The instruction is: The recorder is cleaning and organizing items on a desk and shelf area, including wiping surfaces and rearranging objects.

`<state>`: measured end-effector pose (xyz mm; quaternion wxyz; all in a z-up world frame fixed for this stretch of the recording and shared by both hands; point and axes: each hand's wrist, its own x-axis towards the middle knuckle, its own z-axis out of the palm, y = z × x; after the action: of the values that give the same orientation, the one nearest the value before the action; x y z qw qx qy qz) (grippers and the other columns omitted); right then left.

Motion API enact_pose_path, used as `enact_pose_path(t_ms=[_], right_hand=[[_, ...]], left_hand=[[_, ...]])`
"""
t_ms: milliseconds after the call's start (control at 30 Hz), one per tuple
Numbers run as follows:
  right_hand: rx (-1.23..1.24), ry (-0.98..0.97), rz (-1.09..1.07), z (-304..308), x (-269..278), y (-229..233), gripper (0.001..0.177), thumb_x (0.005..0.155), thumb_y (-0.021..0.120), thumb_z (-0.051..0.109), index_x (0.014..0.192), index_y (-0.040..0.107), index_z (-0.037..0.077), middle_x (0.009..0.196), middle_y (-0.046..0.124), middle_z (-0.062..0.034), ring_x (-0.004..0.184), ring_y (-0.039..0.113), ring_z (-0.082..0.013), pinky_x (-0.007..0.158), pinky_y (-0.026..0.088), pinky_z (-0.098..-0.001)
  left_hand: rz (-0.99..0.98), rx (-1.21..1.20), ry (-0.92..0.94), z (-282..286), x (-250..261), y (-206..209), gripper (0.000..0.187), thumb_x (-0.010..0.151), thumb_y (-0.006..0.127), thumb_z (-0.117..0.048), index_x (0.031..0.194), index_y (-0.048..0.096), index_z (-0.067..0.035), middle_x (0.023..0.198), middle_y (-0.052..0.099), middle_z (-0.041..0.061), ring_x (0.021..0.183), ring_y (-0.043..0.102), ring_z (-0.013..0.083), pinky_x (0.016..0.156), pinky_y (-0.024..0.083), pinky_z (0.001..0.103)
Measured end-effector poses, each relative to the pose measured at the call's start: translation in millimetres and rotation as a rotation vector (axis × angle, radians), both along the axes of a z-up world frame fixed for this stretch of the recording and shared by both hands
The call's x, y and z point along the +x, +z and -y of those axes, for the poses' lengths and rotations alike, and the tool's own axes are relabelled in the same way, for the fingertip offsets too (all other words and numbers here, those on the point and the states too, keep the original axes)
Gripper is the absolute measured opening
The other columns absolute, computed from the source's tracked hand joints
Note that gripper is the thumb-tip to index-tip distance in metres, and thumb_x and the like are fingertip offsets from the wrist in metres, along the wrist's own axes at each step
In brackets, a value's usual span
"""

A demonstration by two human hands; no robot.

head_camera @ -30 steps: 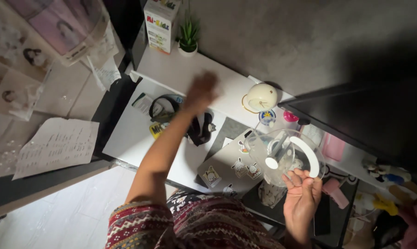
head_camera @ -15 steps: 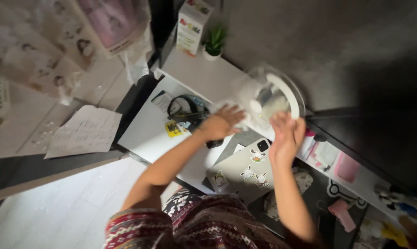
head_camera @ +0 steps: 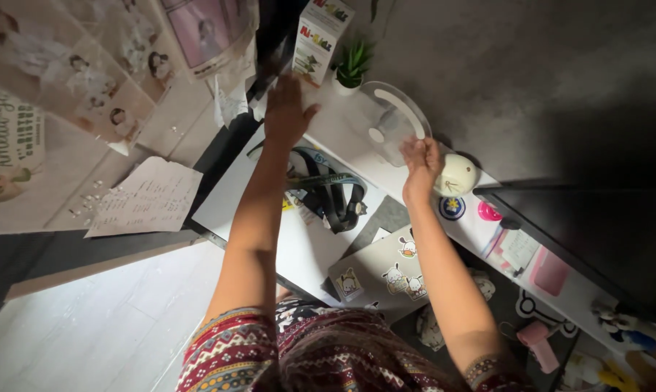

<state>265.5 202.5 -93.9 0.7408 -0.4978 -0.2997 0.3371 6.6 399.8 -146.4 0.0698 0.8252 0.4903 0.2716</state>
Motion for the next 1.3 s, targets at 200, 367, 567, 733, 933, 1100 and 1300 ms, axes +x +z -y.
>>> enact_pose_path(t_ms=[200,367,567,733,933,1100,1300], right_hand=[[-0.016,0.061,-0.067,-8.1,6.4,-21.8,0.014,0.107,0.061,0.016,0.116,0.056,0.006,0.116,0.069,-0.0112,0.103,0.069,-0.0178,0.098,0.056,-0.0339],[-0.063,0.076,-0.061,-13.9,6.3,-28.3,0.016,0.109,0.058,0.019,0.118,0.056,0.007,0.119,0.067,-0.0116,0.104,0.067,-0.0165,0.099,0.055,-0.0341],[-0.088,0.071,-0.074,-13.0,6.7,-26.4,0.017,0.106,0.058,0.022,0.117,0.055,0.009,0.116,0.068,-0.0099,0.102,0.069,-0.0185,0.097,0.057,-0.0363],[-0.079,-0.025,-0.037,2.3,4.9,-15.3,0.018,0.107,0.062,0.02,0.118,0.058,0.006,0.113,0.067,-0.007,0.103,0.067,-0.0176,0.097,0.057,-0.0384],[0.022,-0.024,-0.013,8.5,11.6,12.2,0.016,0.108,0.06,0.021,0.115,0.056,0.007,0.113,0.07,-0.0095,0.101,0.069,-0.0191,0.099,0.057,-0.0383],[0.03,0.003,-0.064,9.6,6.8,25.4,0.015,0.109,0.058,0.021,0.116,0.054,0.008,0.115,0.07,-0.0113,0.102,0.07,-0.0205,0.101,0.057,-0.0384],[0.045,-0.001,-0.086,18.0,7.5,46.0,0.013,0.11,0.056,0.019,0.118,0.054,0.008,0.115,0.07,-0.0135,0.102,0.07,-0.0222,0.101,0.057,-0.0406]], left_hand=[[-0.089,0.008,0.099,48.4,-6.0,11.6,0.087,0.099,0.057,-0.058,0.152,0.04,0.008,0.157,0.038,0.028,0.148,0.032,0.0441,0.119,0.026,0.056],[0.024,-0.037,-0.003,112.9,3.6,47.6,0.08,0.099,0.063,-0.048,0.151,0.039,0.009,0.16,0.036,0.031,0.15,0.029,0.0461,0.123,0.025,0.054],[0.096,-0.177,-0.408,119.7,4.7,36.3,0.077,0.095,0.064,-0.043,0.148,0.04,0.008,0.156,0.038,0.028,0.148,0.031,0.0457,0.12,0.023,0.054],[-0.248,0.083,0.03,27.2,-3.9,-6.2,0.075,0.105,0.059,-0.041,0.154,0.036,0.012,0.159,0.035,0.032,0.148,0.032,0.0483,0.12,0.024,0.057],[0.038,-0.019,-0.11,51.2,63.9,-2.5,0.089,0.091,0.069,-0.047,0.151,0.035,0.01,0.158,0.035,0.031,0.149,0.031,0.0458,0.12,0.022,0.06],[0.091,-0.128,-0.412,155.8,68.3,35.2,0.077,0.092,0.07,-0.031,0.149,0.039,0.011,0.154,0.041,0.03,0.14,0.042,0.0432,0.12,0.03,0.051],[0.319,-0.263,-0.604,148.3,28.4,21.3,0.042,0.087,0.054,-0.008,0.129,0.06,-0.008,0.144,0.064,0.013,0.129,0.062,0.0315,0.111,0.045,0.043]])
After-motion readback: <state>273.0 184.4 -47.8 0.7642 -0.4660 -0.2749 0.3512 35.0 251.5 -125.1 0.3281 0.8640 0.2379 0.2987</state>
